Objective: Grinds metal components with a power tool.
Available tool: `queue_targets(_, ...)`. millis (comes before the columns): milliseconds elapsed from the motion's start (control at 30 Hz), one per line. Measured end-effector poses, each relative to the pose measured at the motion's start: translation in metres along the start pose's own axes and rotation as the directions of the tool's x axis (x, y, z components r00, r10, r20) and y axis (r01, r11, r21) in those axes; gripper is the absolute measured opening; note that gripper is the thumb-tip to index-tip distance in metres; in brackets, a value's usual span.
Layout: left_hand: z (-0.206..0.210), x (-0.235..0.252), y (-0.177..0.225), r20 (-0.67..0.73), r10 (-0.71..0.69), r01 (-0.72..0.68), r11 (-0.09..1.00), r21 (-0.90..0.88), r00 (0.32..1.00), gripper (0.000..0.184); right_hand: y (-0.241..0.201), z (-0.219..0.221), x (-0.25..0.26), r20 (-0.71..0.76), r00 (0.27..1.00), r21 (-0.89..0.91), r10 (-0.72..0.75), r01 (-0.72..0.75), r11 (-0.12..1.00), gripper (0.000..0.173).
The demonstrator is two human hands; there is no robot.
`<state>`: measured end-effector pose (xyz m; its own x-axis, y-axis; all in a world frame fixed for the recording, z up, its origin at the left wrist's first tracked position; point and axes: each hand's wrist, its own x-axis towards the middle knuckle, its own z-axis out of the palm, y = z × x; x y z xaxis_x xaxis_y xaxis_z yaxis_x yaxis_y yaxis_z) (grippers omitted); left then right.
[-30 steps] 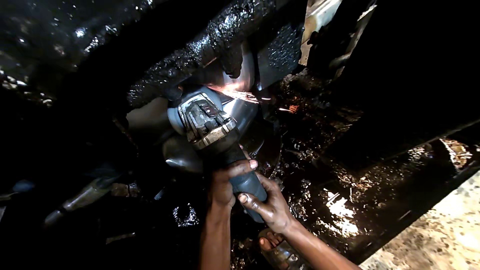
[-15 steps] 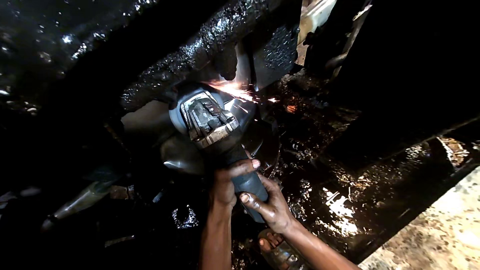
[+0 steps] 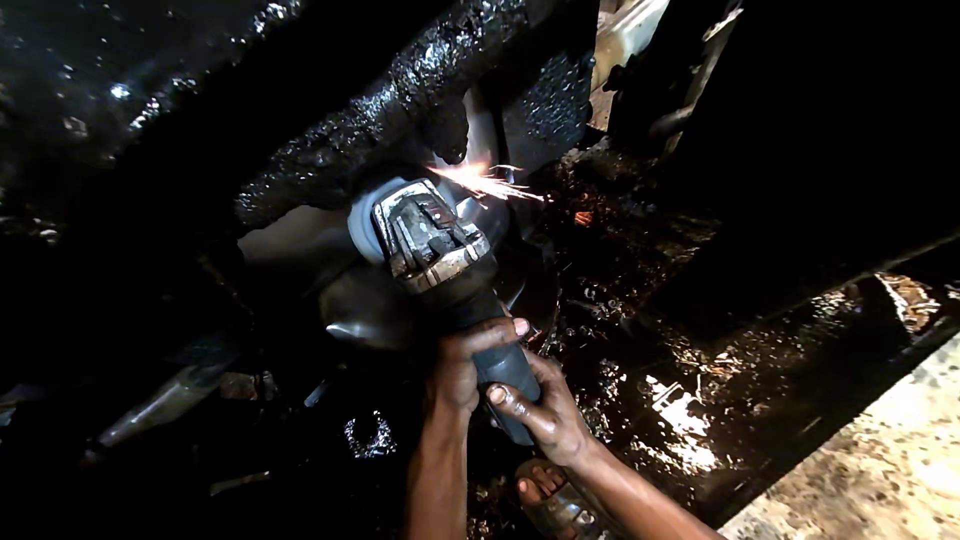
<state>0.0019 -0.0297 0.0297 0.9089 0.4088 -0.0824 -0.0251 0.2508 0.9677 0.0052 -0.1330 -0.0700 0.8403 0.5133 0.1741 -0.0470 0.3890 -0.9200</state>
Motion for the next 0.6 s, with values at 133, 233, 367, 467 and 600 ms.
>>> queue_targets(133, 0.0025, -0.0013, 0.0009, -0.018, -0.006, 0.007, 1.000, 0.013, 1.000, 0.028, 0.0006, -0.0007, -0.0005, 0.003, 1.000, 0.023, 0.008, -0.008, 1.000, 0.044)
queue_targets(233, 0.0042, -0.0023, 0.0011, -0.032, -0.015, 0.017, 0.999, 0.036, 0.999, 0.030, 0.0011, -0.0015, -0.0011, 0.006, 1.000, 0.033, 0.005, -0.005, 0.999, 0.044)
queue_targets(367, 0.0065, -0.0026, 0.0004, -0.028, -0.023, 0.024, 0.999, 0.041, 0.999, 0.028, 0.0005, -0.0027, -0.0031, -0.002, 1.000, 0.037, 0.017, -0.017, 0.999, 0.044)
queue_targets(467, 0.0071, -0.0022, -0.0004, -0.020, -0.025, 0.026, 0.999, 0.038, 1.000, 0.028, 0.0005, -0.0032, -0.0035, 0.000, 1.000, 0.049, 0.020, -0.020, 0.999, 0.045)
queue_targets(600, 0.0094, -0.0041, 0.0020, -0.013, -0.033, 0.034, 0.997, 0.065, 0.999, 0.026, -0.0005, -0.0021, -0.0045, -0.006, 0.999, 0.069, 0.036, -0.036, 0.997, 0.045)
